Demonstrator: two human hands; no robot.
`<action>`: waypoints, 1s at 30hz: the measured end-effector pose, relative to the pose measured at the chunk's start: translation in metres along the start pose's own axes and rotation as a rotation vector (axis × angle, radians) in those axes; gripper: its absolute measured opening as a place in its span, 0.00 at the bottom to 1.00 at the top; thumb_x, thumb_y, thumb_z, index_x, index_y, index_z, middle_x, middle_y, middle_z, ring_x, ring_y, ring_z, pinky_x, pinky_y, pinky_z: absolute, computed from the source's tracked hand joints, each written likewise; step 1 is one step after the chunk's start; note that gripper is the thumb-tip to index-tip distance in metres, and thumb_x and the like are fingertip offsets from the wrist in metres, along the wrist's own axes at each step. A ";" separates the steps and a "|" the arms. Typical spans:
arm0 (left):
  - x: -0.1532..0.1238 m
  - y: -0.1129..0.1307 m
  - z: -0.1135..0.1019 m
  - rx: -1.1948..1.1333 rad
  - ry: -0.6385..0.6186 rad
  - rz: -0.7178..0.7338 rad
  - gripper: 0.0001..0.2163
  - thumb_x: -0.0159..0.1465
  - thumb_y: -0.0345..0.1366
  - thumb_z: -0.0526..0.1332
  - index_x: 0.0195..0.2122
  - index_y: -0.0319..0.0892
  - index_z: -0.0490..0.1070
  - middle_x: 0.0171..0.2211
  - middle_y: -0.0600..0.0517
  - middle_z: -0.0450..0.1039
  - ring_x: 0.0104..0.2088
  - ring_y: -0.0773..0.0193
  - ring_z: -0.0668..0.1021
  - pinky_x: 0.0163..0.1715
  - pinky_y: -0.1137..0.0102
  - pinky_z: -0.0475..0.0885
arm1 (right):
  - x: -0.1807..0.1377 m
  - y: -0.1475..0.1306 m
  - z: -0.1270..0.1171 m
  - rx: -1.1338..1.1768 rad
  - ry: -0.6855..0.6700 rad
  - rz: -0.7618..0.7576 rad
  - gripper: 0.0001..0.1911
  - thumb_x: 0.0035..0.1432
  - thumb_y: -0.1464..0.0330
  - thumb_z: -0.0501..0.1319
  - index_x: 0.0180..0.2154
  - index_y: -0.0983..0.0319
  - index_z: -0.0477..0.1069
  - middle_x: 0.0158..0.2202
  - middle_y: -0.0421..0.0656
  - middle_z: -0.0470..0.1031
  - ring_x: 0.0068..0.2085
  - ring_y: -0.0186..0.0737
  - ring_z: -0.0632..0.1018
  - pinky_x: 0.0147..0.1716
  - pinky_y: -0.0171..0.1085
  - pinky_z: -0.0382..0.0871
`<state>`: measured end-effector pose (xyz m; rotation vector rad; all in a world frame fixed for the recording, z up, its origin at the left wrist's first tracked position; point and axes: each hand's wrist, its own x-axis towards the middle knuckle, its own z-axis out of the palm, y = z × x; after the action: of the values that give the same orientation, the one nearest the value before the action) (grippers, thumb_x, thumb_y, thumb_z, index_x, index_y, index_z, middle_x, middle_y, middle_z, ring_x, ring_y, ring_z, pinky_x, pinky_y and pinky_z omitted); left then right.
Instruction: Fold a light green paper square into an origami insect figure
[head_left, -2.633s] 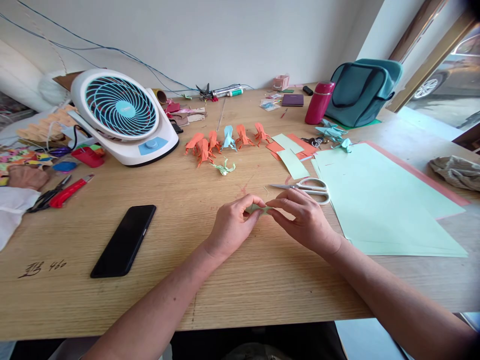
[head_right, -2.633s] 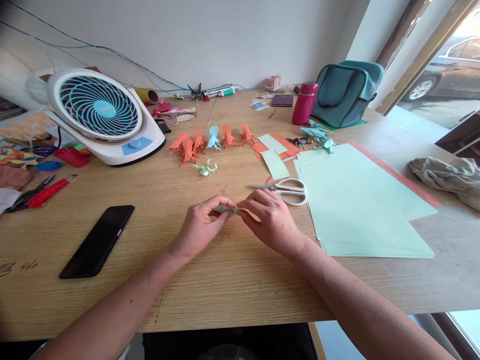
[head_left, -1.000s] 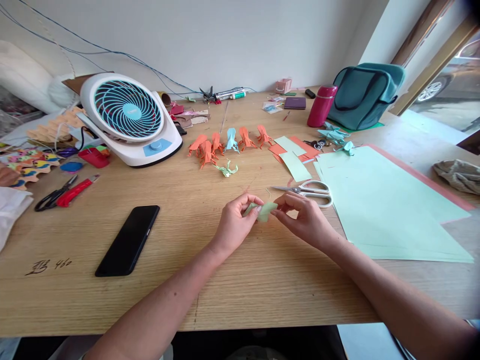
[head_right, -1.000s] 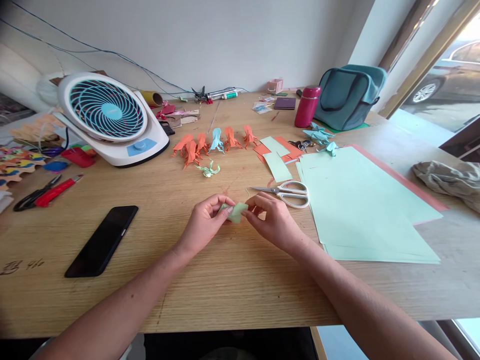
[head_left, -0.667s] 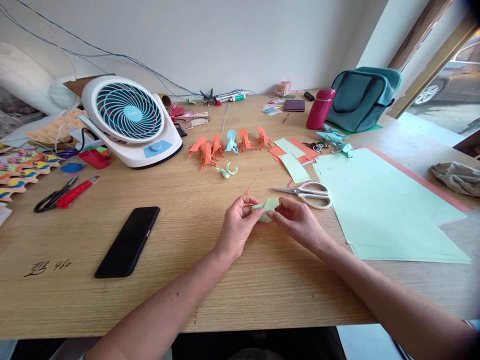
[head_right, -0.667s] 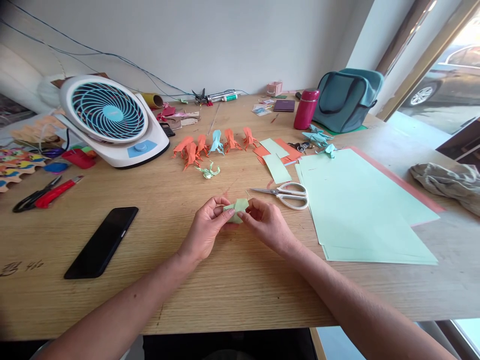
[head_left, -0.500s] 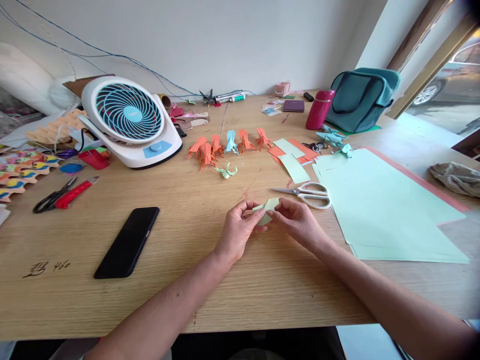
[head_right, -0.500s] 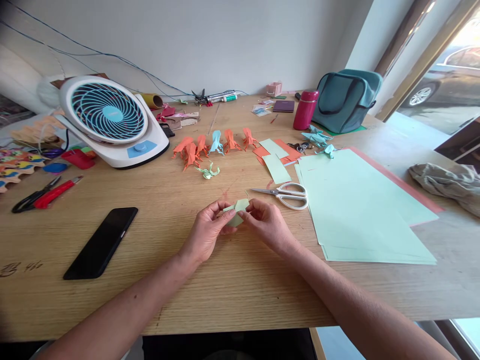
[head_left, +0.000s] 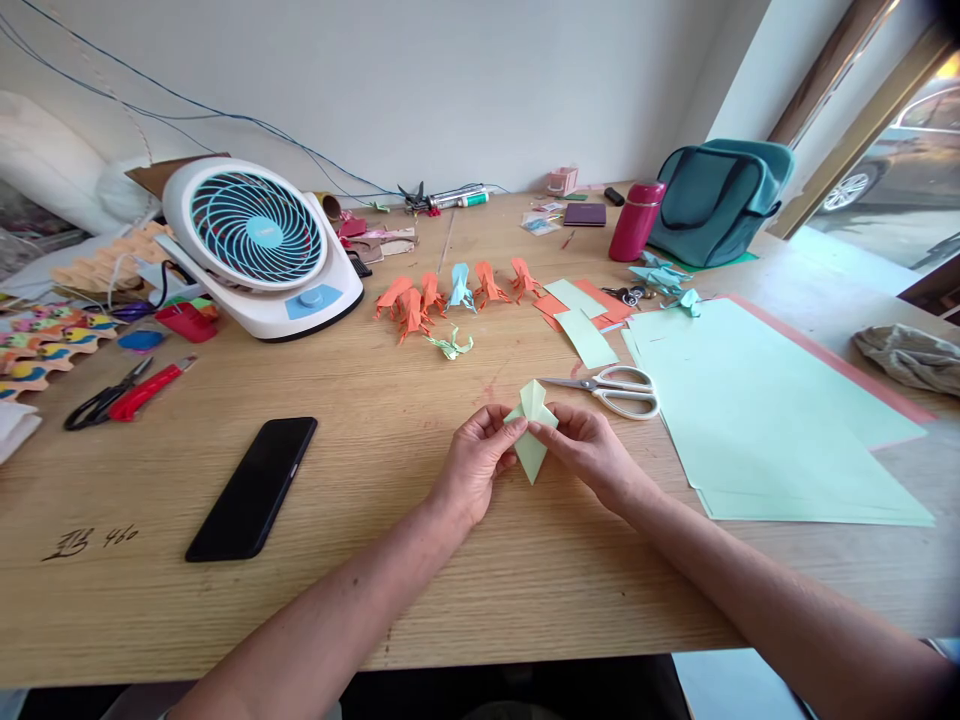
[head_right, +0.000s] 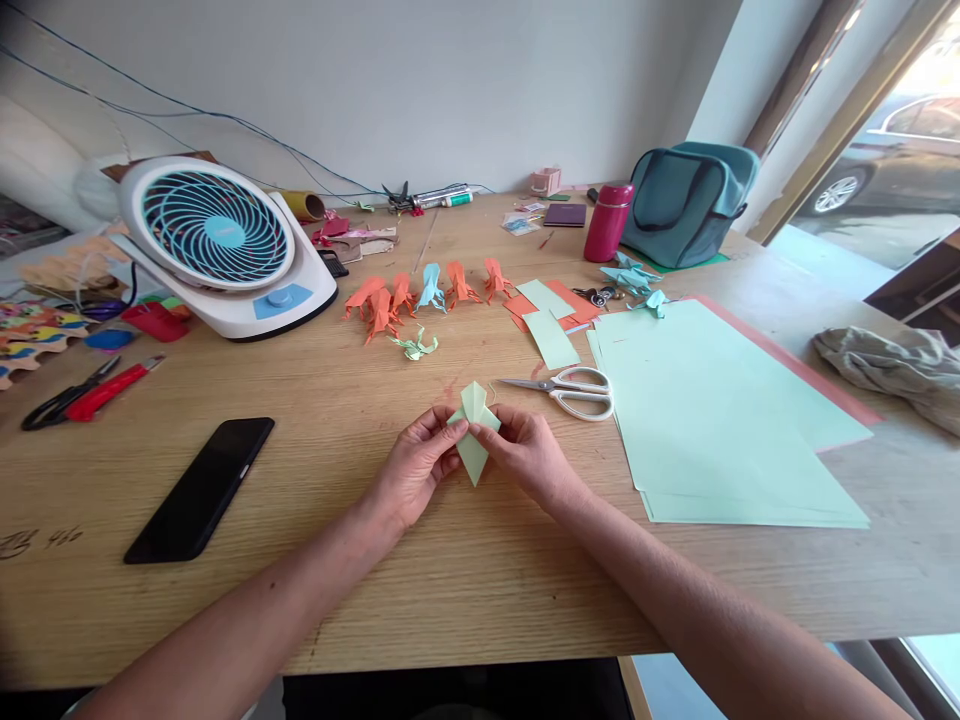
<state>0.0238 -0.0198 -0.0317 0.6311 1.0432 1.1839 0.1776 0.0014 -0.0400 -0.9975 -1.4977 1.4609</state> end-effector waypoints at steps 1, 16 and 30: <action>0.000 0.000 0.000 -0.003 -0.008 0.000 0.21 0.43 0.41 0.78 0.30 0.41 0.70 0.27 0.59 0.70 0.26 0.75 0.70 0.24 0.80 0.64 | 0.000 0.000 0.000 0.003 0.009 -0.006 0.24 0.54 0.46 0.66 0.31 0.61 0.70 0.29 0.40 0.71 0.30 0.37 0.70 0.31 0.37 0.66; 0.002 0.008 -0.010 0.625 0.047 0.668 0.06 0.60 0.38 0.69 0.31 0.42 0.77 0.31 0.53 0.74 0.29 0.69 0.70 0.28 0.75 0.65 | -0.008 -0.005 0.007 -0.357 0.202 -0.046 0.16 0.58 0.59 0.61 0.25 0.60 0.60 0.23 0.35 0.59 0.25 0.31 0.60 0.23 0.34 0.53; 0.002 0.006 -0.009 0.689 0.019 0.805 0.06 0.61 0.33 0.68 0.28 0.41 0.73 0.29 0.55 0.68 0.27 0.71 0.66 0.28 0.75 0.64 | -0.008 -0.001 0.008 -0.412 0.222 -0.273 0.16 0.62 0.65 0.60 0.24 0.59 0.59 0.25 0.36 0.60 0.27 0.32 0.63 0.26 0.34 0.58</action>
<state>0.0135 -0.0177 -0.0312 1.6957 1.2609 1.4958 0.1734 -0.0091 -0.0392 -1.1013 -1.7256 0.8383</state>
